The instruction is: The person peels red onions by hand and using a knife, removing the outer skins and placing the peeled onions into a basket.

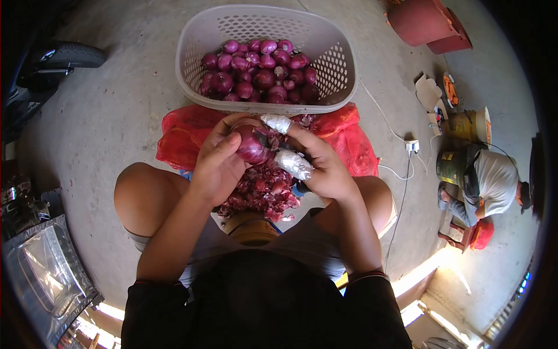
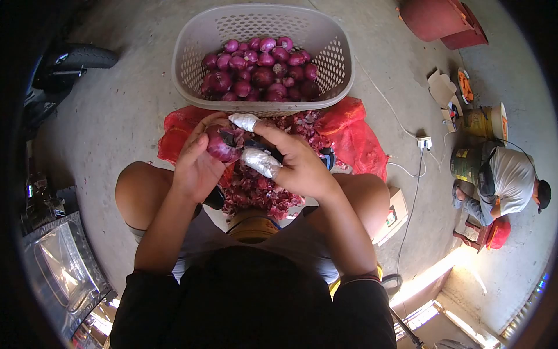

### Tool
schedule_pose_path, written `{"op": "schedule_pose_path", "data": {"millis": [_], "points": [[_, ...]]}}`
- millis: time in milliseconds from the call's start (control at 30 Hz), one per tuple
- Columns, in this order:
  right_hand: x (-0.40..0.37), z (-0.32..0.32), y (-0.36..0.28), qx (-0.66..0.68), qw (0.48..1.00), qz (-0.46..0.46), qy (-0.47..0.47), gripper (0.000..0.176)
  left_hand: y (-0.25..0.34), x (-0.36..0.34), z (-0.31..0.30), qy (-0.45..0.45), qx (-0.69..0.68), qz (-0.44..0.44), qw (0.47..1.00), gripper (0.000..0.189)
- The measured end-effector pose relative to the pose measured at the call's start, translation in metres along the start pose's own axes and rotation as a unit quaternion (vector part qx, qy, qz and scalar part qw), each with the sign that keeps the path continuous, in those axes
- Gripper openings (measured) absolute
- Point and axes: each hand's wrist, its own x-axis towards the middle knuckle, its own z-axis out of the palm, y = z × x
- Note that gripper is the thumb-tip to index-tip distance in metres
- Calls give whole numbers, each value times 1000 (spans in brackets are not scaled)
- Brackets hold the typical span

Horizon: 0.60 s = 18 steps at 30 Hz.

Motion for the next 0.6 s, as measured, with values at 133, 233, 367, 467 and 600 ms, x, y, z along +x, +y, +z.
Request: {"op": "schedule_pose_path", "data": {"millis": [133, 233, 367, 467, 600], "points": [[-6, -7, 1, 16, 1000, 7, 4, 60, 3, 2, 3, 4, -35, 12, 999, 36], [-8, -26, -15, -138, 987, 73, 33, 58, 5, 3, 3, 25, -14, 19, 999, 35], [-10, -33, -25, -362, 922, 125, 52, 55, 5, 3, 2, 44, 9, 19, 999, 35], [-11, -32, -24, -405, 903, 138, 29, 55, 6, 4, 5, 56, 21, 22, 998, 34], [-8, -29, -29, -425, 892, 154, -2, 53, 7, 4, 4, 41, 34, 26, 998, 34]]}}
